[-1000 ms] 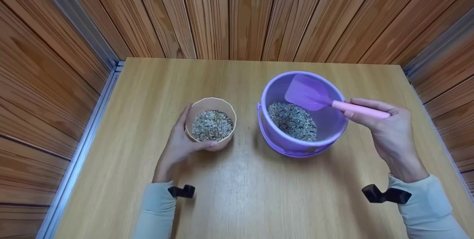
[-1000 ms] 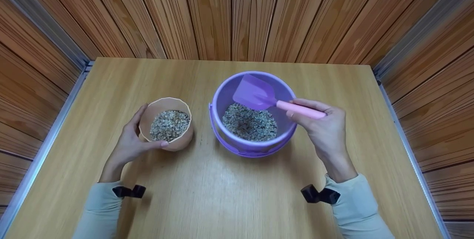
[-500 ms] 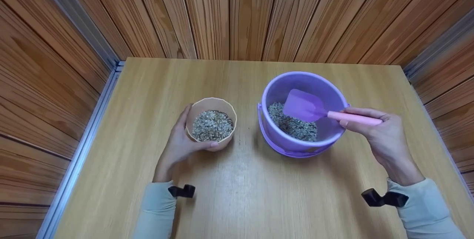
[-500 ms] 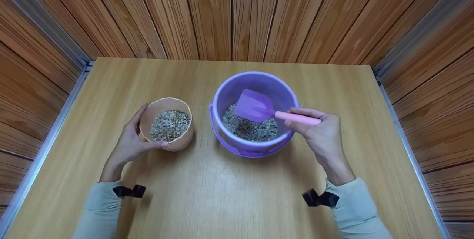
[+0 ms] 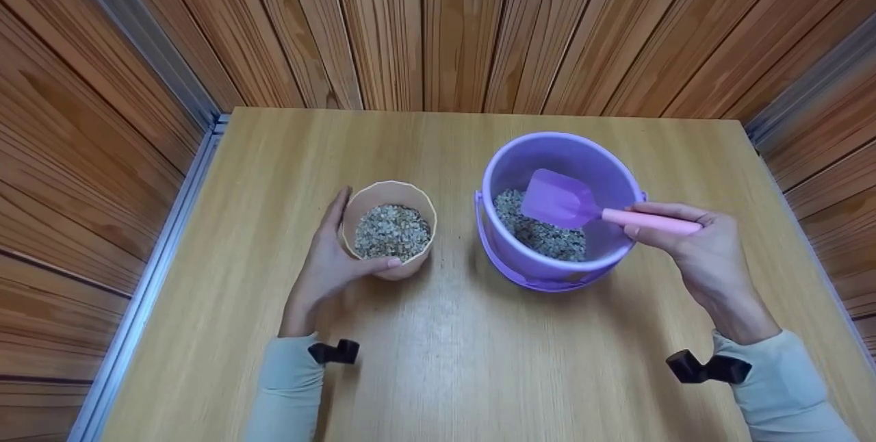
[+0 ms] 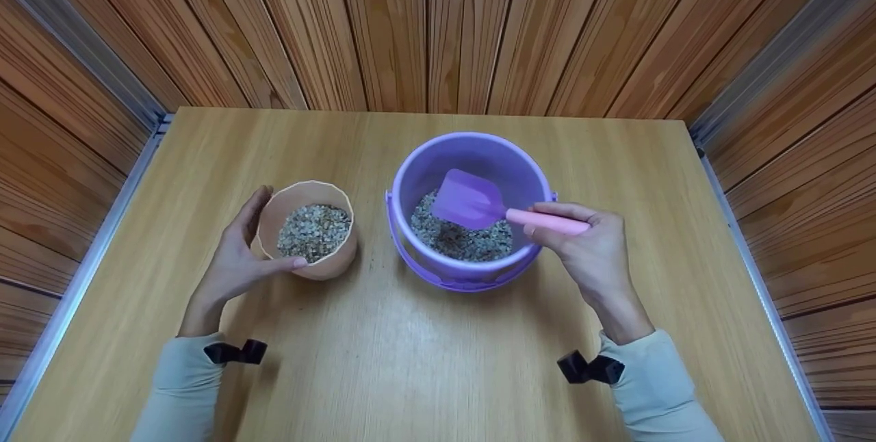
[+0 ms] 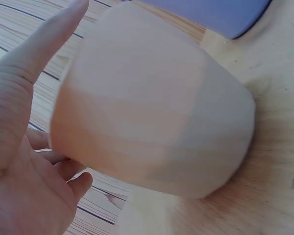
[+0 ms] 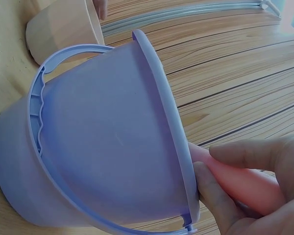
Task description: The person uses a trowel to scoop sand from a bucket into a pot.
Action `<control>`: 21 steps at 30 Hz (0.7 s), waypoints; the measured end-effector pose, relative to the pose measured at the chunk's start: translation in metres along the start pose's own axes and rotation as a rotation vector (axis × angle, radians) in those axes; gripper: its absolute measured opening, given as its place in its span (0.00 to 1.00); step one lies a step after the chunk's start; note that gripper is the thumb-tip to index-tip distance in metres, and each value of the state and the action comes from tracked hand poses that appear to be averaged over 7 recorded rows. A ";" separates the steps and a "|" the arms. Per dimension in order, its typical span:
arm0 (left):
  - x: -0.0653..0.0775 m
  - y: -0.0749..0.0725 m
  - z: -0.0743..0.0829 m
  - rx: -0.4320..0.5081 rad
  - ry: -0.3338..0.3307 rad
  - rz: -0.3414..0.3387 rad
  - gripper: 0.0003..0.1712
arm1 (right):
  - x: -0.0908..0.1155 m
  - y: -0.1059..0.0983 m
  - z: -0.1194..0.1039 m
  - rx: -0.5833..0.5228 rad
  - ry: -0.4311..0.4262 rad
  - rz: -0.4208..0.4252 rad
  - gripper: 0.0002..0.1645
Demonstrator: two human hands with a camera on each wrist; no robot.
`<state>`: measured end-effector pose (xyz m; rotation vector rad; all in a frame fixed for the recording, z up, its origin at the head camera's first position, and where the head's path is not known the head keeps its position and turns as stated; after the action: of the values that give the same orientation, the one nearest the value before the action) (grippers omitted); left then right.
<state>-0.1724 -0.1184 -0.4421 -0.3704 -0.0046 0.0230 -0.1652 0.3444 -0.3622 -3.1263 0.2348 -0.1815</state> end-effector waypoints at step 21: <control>-0.001 0.037 0.075 -0.010 0.309 -0.034 0.75 | 0.000 0.000 -0.001 0.023 -0.002 -0.020 0.23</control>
<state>-0.1746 -0.0565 -0.3855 -0.3812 0.2945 -0.0680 -0.1651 0.3442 -0.3609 -3.1066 0.1998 -0.1795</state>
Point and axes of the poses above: each hand's wrist, its own x-axis away from the middle knuckle, its own y-axis out of the palm, z = x × y, the point moved 4 cm from there along -x, towards the middle knuckle, and after that the axes turned 5 degrees about z, right-handed, at the moved point
